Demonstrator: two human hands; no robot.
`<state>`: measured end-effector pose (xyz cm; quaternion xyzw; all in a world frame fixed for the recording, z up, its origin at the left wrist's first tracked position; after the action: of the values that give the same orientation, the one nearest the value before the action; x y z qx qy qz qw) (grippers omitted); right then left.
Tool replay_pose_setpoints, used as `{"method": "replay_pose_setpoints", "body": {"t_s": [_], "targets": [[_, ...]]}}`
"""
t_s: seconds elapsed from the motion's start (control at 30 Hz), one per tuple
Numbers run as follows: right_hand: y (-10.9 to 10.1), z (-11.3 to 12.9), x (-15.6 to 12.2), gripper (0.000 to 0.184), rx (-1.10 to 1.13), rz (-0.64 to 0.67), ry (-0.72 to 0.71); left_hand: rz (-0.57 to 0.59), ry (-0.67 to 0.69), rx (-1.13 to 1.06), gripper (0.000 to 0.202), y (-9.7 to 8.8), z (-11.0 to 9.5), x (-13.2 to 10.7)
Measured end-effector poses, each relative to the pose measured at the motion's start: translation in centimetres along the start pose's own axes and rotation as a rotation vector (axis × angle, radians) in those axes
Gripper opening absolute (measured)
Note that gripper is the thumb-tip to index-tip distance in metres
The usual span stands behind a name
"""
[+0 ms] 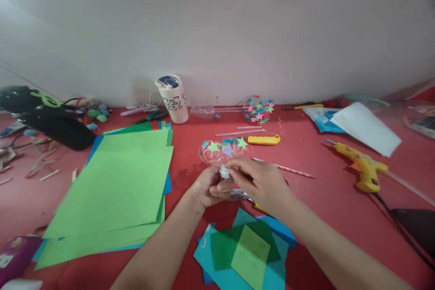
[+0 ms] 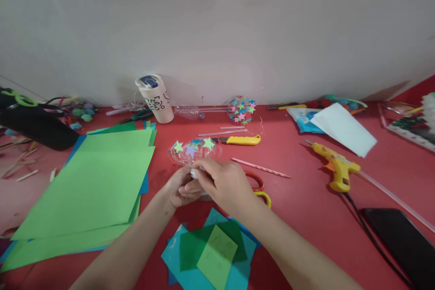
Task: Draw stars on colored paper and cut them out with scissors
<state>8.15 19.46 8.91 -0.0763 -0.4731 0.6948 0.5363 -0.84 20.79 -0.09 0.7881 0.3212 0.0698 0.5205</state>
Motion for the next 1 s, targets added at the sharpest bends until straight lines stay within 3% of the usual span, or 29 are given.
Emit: {"method": "replay_pose_setpoints", "body": {"t_s": [0.33,0.6,0.77,1.0], "targets": [[0.0,0.0,0.2,0.017,-0.144,0.087,-0.041,-0.001,0.018,0.049,0.029,-0.1,-0.1,0.1],[-0.8,0.6,-0.3,0.013,-0.024,-0.081,-0.039,-0.014,0.068,0.147,0.033,0.5,-0.7,-0.1],[-1.6,1.6,-0.7,0.005,-0.037,-0.225,-0.203,-0.036,0.108,0.202,0.034,0.4,-0.7,-0.1],[-1.2,2.1,-1.3,0.004,-0.298,-0.307,-0.395,-0.106,0.2,0.233,0.04,0.4,-0.8,-0.3]]}}
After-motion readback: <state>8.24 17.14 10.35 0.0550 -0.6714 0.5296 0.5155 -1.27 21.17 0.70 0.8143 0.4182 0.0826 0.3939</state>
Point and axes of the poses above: each hand's wrist, its own x-axis towards the middle knuckle, its own y-axis out of the palm, z = x × y, the point moved 5 cm from there along x, towards the middle knuckle, and after that the axes turned 1 degree about -y, right-handed, at the moved point
